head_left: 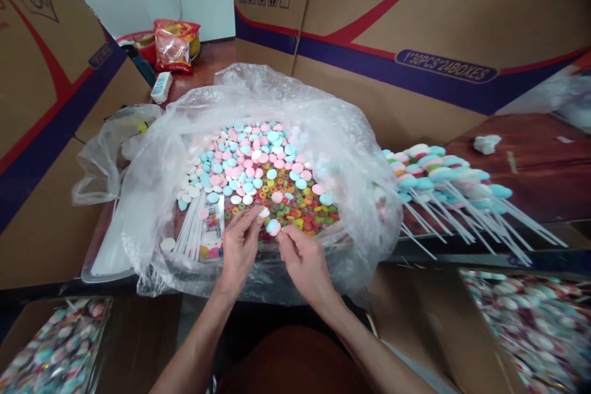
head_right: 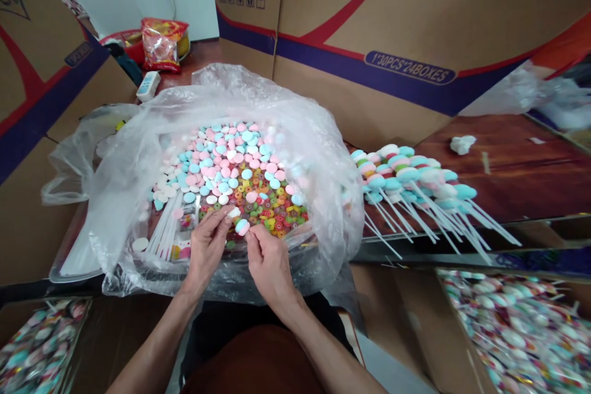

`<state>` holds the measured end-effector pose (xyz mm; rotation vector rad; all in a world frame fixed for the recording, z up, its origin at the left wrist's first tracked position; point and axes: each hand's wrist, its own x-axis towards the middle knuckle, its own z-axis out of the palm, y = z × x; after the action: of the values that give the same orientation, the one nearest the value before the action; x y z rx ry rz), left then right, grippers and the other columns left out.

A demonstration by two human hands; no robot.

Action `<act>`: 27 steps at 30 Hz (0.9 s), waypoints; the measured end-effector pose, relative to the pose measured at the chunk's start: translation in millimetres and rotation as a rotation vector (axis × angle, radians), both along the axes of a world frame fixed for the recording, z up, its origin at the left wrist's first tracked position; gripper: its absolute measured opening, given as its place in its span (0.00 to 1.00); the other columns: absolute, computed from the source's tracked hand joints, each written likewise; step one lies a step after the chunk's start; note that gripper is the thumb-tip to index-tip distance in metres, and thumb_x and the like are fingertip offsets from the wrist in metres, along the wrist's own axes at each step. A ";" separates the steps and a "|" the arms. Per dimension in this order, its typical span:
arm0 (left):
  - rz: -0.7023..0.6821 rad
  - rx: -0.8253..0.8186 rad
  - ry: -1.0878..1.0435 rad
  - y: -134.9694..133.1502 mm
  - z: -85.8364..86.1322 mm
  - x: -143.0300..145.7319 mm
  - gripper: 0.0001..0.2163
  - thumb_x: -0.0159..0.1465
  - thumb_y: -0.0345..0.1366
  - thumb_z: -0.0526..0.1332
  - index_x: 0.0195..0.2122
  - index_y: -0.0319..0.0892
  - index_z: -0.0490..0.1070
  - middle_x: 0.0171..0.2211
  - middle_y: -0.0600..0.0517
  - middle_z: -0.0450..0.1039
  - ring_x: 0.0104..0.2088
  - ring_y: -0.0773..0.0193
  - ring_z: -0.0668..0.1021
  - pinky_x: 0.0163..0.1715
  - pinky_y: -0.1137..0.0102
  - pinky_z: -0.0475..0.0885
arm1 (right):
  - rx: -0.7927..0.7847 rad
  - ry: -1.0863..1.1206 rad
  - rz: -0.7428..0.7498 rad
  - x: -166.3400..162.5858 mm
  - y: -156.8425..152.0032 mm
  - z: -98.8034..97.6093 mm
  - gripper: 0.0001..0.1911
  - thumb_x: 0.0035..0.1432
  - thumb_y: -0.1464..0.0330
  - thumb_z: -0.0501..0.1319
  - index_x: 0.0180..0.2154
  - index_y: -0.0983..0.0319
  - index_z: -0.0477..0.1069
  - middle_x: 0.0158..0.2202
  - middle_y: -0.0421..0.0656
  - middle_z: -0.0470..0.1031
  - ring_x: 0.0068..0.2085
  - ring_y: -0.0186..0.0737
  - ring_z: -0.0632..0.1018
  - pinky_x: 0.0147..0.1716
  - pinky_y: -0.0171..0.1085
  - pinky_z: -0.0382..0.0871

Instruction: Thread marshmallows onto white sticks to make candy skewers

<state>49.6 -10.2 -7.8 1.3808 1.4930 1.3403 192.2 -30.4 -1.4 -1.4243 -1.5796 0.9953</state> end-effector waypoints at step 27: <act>-0.113 -0.093 1.048 61.8 28.6 14.3 0.12 0.65 0.28 0.54 0.44 0.43 0.76 0.40 0.43 0.75 0.43 0.53 0.76 0.41 0.63 0.70 | -0.137 0.215 -0.095 17.5 2.2 -4.8 0.14 0.63 0.60 0.56 0.28 0.60 0.68 0.22 0.38 0.68 0.22 0.33 0.65 0.22 0.33 0.57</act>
<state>63.9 51.6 20.8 2.2158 2.0059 0.4104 209.7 -28.1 -6.1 -1.4184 -1.2979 1.1762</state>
